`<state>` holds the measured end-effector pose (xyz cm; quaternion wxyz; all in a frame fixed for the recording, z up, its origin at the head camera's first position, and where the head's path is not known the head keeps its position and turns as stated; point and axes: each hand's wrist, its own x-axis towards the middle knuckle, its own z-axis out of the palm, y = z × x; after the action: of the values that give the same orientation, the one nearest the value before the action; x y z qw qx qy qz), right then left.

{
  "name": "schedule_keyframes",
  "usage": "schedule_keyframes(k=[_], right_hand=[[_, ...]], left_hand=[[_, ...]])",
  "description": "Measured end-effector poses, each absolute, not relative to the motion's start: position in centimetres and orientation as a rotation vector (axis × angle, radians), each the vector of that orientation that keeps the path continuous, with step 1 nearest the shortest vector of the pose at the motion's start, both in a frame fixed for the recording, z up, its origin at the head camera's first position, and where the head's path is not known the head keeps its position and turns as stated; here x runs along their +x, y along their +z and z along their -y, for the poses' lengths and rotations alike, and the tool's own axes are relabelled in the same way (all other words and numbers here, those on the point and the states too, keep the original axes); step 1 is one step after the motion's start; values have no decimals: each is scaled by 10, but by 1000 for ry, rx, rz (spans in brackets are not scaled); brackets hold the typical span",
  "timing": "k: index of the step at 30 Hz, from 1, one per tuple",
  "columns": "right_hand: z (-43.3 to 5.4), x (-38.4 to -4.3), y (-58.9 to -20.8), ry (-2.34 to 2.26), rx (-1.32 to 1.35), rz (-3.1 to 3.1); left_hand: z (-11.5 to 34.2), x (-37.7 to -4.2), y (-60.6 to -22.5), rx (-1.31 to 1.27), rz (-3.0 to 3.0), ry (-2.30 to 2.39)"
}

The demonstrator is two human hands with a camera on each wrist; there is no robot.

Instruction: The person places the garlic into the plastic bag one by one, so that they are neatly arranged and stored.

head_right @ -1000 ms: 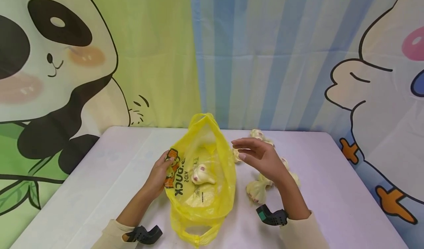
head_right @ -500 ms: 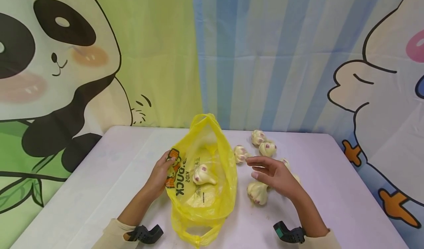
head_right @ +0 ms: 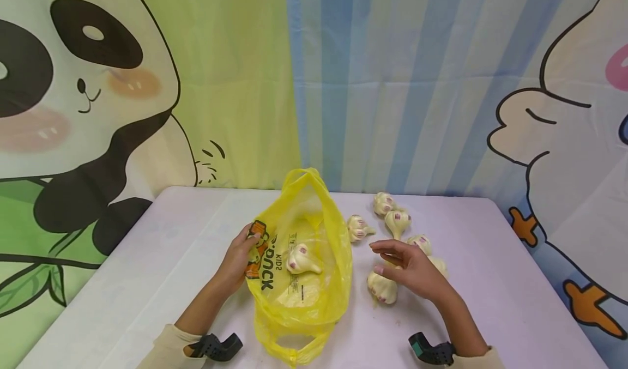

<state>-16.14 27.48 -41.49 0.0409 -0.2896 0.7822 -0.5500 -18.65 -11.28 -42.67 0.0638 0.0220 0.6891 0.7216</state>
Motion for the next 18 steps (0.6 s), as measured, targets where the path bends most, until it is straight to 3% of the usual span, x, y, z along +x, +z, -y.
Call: schedule_keyframes(k=[18], right_hand=[[-274, -160, -422, -1407, -741, -2435]], left_hand=[[114, -186, -426, 73, -2069, 2181]])
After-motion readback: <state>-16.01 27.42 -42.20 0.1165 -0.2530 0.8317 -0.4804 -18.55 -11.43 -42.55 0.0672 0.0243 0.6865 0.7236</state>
